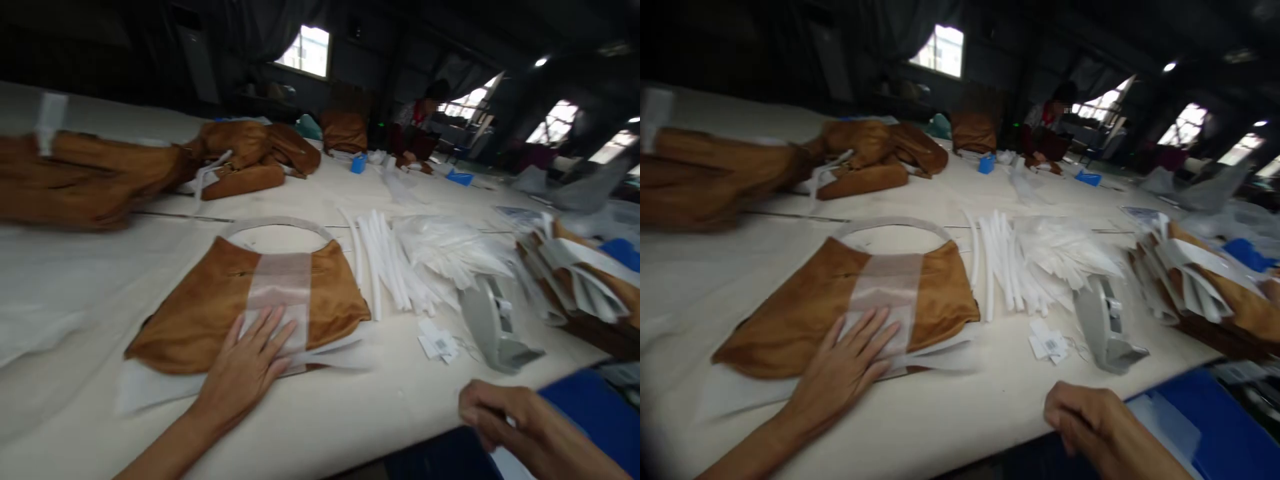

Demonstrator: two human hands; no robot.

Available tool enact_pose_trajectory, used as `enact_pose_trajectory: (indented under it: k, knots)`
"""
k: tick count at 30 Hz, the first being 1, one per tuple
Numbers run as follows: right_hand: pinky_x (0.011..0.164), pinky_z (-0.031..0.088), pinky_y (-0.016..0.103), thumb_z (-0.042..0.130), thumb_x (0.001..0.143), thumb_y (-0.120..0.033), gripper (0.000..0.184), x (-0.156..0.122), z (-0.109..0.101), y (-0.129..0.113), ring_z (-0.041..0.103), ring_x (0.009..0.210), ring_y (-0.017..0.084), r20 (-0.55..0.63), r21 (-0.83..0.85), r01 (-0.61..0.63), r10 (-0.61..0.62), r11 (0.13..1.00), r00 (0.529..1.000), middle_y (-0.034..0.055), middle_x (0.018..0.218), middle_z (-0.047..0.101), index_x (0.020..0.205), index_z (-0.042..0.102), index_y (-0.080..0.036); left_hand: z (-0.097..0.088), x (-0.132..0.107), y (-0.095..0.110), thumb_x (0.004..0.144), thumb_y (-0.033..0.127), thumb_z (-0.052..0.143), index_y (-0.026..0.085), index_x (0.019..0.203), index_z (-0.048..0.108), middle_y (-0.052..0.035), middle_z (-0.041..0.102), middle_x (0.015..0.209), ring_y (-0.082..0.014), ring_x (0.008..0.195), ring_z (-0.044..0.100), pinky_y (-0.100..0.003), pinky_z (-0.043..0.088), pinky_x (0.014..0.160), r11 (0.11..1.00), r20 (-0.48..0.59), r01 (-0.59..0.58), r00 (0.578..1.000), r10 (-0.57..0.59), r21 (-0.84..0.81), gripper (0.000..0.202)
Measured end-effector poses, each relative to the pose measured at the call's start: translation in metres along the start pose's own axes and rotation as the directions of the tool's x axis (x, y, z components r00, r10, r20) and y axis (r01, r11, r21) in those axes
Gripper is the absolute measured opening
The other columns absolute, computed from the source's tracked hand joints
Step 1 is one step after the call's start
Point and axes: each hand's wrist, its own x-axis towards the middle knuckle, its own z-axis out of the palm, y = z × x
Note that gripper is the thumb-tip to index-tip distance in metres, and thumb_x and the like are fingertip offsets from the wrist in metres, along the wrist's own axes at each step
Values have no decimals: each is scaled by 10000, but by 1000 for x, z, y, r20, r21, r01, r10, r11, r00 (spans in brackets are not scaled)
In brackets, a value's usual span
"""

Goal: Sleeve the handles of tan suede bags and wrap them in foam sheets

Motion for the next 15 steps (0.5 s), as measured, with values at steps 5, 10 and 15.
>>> enact_pose_trajectory:
  k: [5,10,15]
  knots:
    - [709,404,186,498,943,-219,197,75,5,-101,575,722,112,525,3,552,-471,834,709,-21,738,613,777,604,-215,-9,3,4,994,492,390,137,1356,527,-109,450,1501,-270,1396,391,-478,57,1218,999,5,41,999,-41,3,525]
    - [559,331,177,550,870,-135,135,197,27,-162,490,605,78,626,-219,720,-471,658,622,-57,659,567,764,620,-180,-15,3,9,992,522,374,168,1328,560,-94,479,1484,-257,1382,410,-468,70,1220,996,-15,68,998,-69,-58,522]
    - [534,292,223,581,822,-106,149,257,45,-196,447,585,96,617,-557,728,-388,400,685,-34,627,590,712,671,-150,-7,-1,11,980,535,403,198,1333,564,-76,449,1509,-245,1414,361,-471,50,1227,985,-2,129,992,-130,-116,514]
